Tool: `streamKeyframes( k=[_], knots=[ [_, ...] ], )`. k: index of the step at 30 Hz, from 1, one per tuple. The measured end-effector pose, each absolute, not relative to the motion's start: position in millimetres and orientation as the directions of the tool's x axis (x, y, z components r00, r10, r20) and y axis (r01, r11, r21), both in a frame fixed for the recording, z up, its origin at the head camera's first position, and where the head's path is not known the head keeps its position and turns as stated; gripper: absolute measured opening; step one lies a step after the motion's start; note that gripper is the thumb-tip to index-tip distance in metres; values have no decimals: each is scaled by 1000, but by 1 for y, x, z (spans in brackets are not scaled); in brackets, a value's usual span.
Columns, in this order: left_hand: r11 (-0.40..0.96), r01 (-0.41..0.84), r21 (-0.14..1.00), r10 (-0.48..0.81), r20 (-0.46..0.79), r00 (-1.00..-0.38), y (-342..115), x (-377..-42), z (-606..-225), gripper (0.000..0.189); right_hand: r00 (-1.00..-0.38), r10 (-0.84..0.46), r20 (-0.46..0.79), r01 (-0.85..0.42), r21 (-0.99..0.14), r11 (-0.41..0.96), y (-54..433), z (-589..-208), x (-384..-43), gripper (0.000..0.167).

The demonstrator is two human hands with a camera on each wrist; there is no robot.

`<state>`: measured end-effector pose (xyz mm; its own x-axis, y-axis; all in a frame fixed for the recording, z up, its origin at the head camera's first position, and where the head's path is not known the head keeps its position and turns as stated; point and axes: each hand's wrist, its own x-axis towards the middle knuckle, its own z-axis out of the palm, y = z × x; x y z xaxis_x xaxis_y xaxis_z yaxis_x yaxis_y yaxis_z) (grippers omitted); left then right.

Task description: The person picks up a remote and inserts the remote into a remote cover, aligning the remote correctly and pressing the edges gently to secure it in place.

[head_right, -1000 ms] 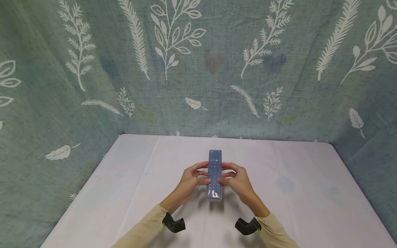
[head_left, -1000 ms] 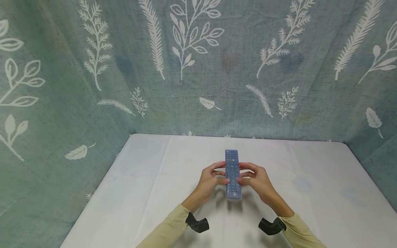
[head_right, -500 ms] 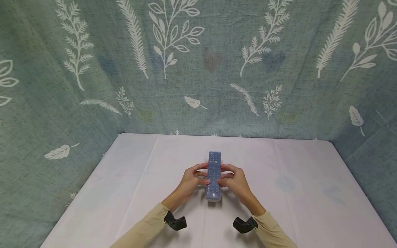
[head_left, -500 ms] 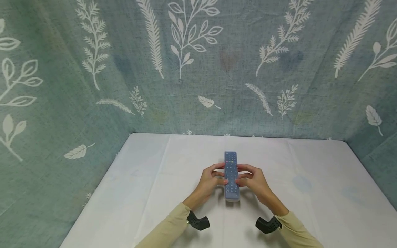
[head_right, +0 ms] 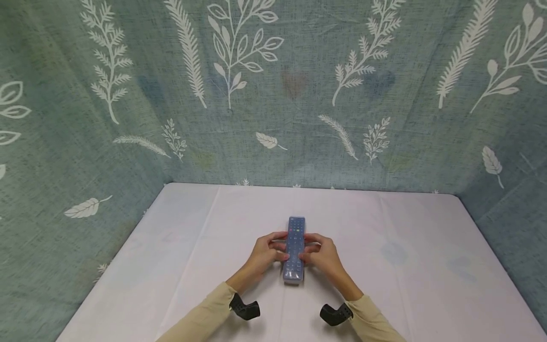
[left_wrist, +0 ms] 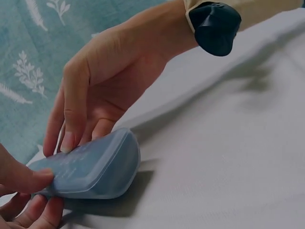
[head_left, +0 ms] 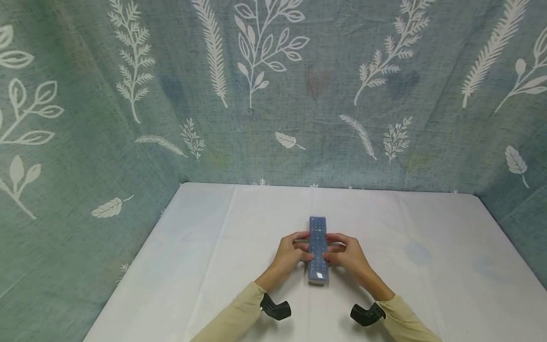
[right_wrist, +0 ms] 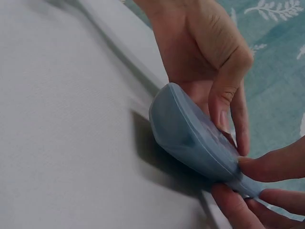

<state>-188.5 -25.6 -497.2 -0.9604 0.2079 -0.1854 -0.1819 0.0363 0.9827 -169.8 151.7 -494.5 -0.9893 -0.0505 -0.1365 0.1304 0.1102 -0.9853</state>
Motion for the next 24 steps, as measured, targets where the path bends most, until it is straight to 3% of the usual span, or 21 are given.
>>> streamKeyframes(
  k=[11, 24],
  knots=[
    [189, -114, 975, 153, -144, -978, -23, -185, -499, 57, -992, -20, -128, 124, -984, 131, 147, -496, -166, 54],
    [222, -83, 971, 185, -125, -975, -28, -181, -492, 46, -993, -11, -115, 110, -968, 224, 149, -496, -166, 43]
  ],
)
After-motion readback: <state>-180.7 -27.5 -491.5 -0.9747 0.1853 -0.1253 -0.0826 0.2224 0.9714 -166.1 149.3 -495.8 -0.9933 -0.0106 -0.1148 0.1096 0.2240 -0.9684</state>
